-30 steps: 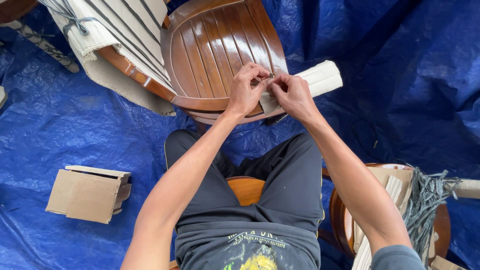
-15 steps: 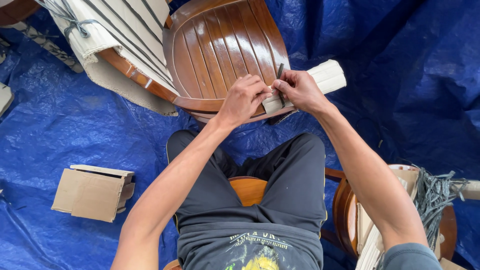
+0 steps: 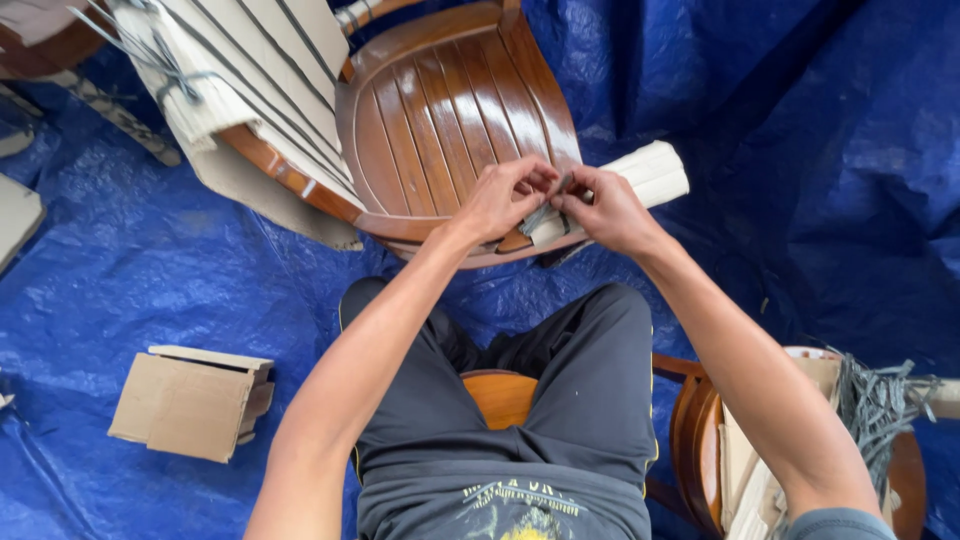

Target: The person is wrapping the arms and legs of a wooden chair with cardboard strips and securing them with plastic ties.

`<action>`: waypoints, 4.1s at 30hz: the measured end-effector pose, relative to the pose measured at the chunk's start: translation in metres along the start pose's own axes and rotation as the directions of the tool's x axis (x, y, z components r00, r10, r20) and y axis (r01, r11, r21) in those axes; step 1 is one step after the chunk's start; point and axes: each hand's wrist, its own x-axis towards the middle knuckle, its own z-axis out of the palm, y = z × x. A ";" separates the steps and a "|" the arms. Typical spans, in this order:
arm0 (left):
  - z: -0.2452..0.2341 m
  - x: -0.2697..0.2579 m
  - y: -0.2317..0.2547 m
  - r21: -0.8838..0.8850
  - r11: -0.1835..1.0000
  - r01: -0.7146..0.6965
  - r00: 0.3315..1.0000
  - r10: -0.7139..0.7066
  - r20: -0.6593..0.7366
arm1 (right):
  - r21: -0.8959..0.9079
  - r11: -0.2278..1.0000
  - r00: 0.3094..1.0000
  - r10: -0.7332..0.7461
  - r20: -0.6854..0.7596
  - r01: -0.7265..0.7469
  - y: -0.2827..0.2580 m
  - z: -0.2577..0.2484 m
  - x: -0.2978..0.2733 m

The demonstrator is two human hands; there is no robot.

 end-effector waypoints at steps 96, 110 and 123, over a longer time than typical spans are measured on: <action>0.012 0.006 -0.009 0.246 0.960 -0.133 0.981 0.162 -0.103 | -0.335 0.934 0.892 -0.252 -0.375 0.123 0.042 0.061 -0.177; -0.001 -0.008 0.013 0.406 0.875 -0.264 0.962 0.270 0.044 | -0.143 0.791 0.527 0.250 -0.812 -0.596 0.184 -0.008 -0.441; -0.003 -0.009 0.001 0.465 0.867 -0.180 0.983 0.171 0.062 | -0.262 0.530 0.410 0.183 -0.893 -0.807 0.201 -0.030 -0.489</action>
